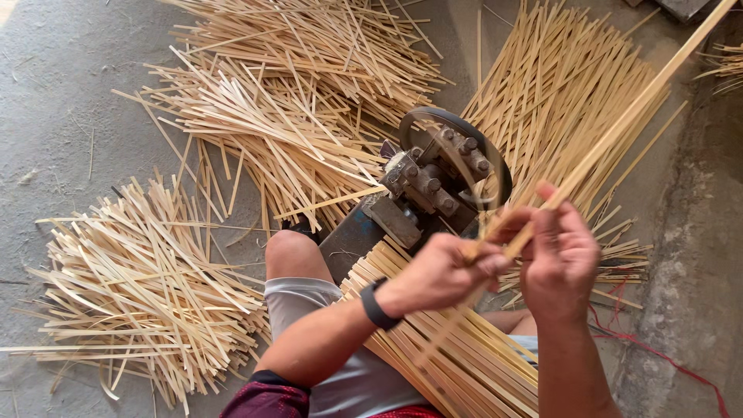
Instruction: The person sits on the floor and uses a manual splitting machine to process bamboo strips. They feed each strip into the machine's blade with their left hand and guide the output with their right hand, creating a pile of split bamboo on the floor.
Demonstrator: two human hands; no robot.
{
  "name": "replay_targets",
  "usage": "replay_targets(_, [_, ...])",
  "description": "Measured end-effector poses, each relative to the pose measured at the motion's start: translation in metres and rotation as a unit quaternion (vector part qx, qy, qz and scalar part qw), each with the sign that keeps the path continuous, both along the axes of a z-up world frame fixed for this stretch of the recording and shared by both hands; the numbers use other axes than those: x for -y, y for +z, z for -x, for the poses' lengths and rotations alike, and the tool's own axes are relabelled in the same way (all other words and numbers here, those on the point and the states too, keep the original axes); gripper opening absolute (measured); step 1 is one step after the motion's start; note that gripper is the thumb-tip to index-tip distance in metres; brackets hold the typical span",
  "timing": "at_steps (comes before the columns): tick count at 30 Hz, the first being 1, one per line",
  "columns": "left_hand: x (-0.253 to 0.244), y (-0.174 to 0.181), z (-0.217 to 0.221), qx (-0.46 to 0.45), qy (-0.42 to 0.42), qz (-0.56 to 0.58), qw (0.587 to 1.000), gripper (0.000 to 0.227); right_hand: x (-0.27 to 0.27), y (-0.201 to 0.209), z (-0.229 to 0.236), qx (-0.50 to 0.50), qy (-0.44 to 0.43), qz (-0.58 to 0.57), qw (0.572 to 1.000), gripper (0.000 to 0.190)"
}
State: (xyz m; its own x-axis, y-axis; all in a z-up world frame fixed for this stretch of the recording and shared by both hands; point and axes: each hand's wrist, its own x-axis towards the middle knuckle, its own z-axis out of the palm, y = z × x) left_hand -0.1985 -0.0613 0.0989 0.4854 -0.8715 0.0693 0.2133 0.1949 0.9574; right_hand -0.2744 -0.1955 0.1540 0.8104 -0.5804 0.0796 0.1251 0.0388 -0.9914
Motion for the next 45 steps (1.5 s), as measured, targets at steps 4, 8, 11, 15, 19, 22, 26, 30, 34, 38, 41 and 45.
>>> replay_targets(4, [0.001, 0.004, -0.002, -0.006, 0.069, 0.020, 0.997, 0.032, 0.045, -0.019, 0.044, 0.018, -0.056, -0.074, 0.996, 0.020])
replay_targets(8, [-0.041, 0.014, -0.079, -0.079, 0.142, 0.137, 0.977, 0.042, 0.103, -0.034, 0.136, -0.192, -0.118, 0.053, 0.973, 0.035])
replay_targets(11, [-0.070, 0.016, -0.129, -0.059, 0.310, 0.117, 0.942, 0.046, 0.131, -0.057, 0.201, -0.411, -0.138, 0.274, 0.858, 0.032])
replay_targets(15, [-0.085, -0.014, -0.172, -0.201, 0.367, 0.155, 0.895, 0.043, 0.137, -0.092, 0.237, -0.541, -0.079, 0.314, 0.776, 0.027])
replay_targets(19, [-0.077, -0.066, -0.185, -0.242, 0.392, 0.076, 0.884, 0.042, 0.118, -0.101, 0.215, -0.543, -0.061, 0.361, 0.756, 0.030])
replay_targets(22, [-0.067, -0.094, -0.189, -0.223, 0.385, 0.000, 0.895, 0.042, 0.103, -0.097, 0.180, -0.452, -0.036, 0.344, 0.822, 0.030])
replay_targets(26, [-0.048, -0.114, -0.183, -0.172, 0.353, -0.035, 0.919, 0.046, 0.085, -0.099, 0.140, -0.507, -0.039, 0.328, 0.796, 0.029])
replay_targets(30, [-0.029, -0.118, -0.180, -0.162, 0.339, -0.059, 0.925, 0.044, 0.075, -0.108, 0.125, -0.452, -0.038, 0.317, 0.833, 0.027])
replay_targets(34, [-0.020, -0.133, -0.182, -0.072, 0.364, -0.070, 0.926, 0.045, 0.063, -0.121, 0.124, -0.466, 0.006, 0.325, 0.823, 0.027])
replay_targets(38, [-0.015, -0.169, -0.186, -0.051, 0.449, -0.132, 0.882, 0.042, 0.045, -0.130, 0.125, -0.453, 0.093, 0.301, 0.834, 0.031])
replay_targets(41, [-0.013, -0.190, -0.192, -0.242, 0.365, -0.117, 0.891, 0.027, 0.034, -0.138, 0.129, -0.493, 0.103, 0.261, 0.823, 0.034])
replay_targets(45, [-0.014, -0.184, -0.201, -0.299, 0.385, -0.125, 0.864, 0.018, 0.033, -0.140, 0.133, -0.471, 0.123, 0.262, 0.833, 0.034])
